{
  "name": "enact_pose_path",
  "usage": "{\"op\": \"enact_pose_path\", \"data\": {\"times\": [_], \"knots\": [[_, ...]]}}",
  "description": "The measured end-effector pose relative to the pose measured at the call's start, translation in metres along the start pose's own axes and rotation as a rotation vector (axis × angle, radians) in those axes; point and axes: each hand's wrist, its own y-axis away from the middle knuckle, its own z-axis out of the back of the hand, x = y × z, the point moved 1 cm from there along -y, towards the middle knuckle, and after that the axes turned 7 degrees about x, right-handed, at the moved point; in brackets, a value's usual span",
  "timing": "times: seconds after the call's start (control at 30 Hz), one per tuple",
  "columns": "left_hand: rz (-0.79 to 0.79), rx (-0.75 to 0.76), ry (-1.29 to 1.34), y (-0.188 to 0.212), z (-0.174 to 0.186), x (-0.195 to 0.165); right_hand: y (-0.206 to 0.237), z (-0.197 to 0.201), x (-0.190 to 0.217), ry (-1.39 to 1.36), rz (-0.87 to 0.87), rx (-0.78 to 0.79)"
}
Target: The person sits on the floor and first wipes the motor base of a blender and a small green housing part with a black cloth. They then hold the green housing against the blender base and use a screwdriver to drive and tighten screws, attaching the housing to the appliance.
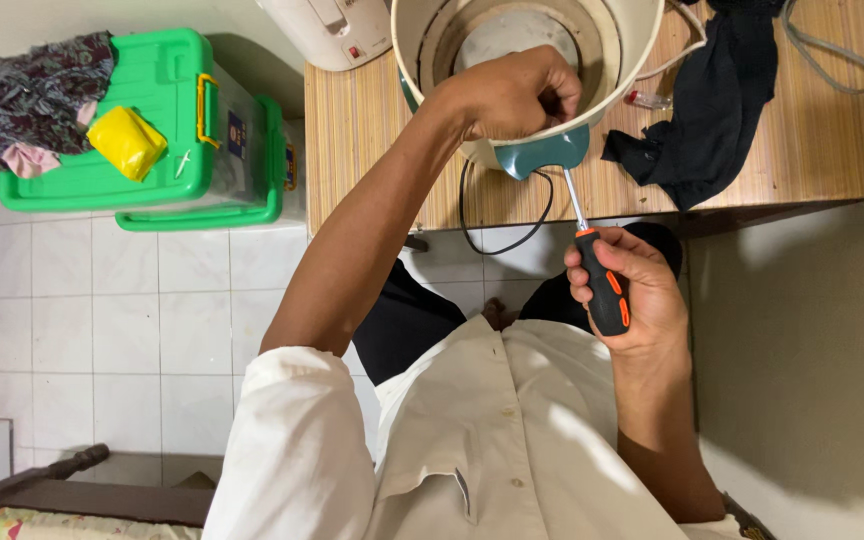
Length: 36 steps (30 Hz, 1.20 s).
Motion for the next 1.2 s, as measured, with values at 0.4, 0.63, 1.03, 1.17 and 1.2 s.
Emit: {"op": "enact_pose_path", "data": {"times": [0.4,0.63,1.03,1.17,1.2], "knots": [[-0.266,-0.512,-0.164,0.058,0.022,-0.019,0.019,-0.017,-0.013,0.374,0.092,-0.021],[-0.205,-0.656,-0.684,0.124,-0.04,-0.031,0.012,-0.016,-0.042,0.47,0.094,-0.018],[-0.193,-0.775,-0.92,0.089,-0.064,0.012,0.017,-0.02,-0.044,0.45,0.141,-0.018],[-0.2,-0.763,-0.848,0.085,-0.067,0.014,0.019,-0.016,-0.043,0.45,0.135,-0.031],[-0.201,-0.77,-0.857,0.085,-0.068,0.013,0.02,-0.015,-0.043,0.452,0.135,-0.038]]}}
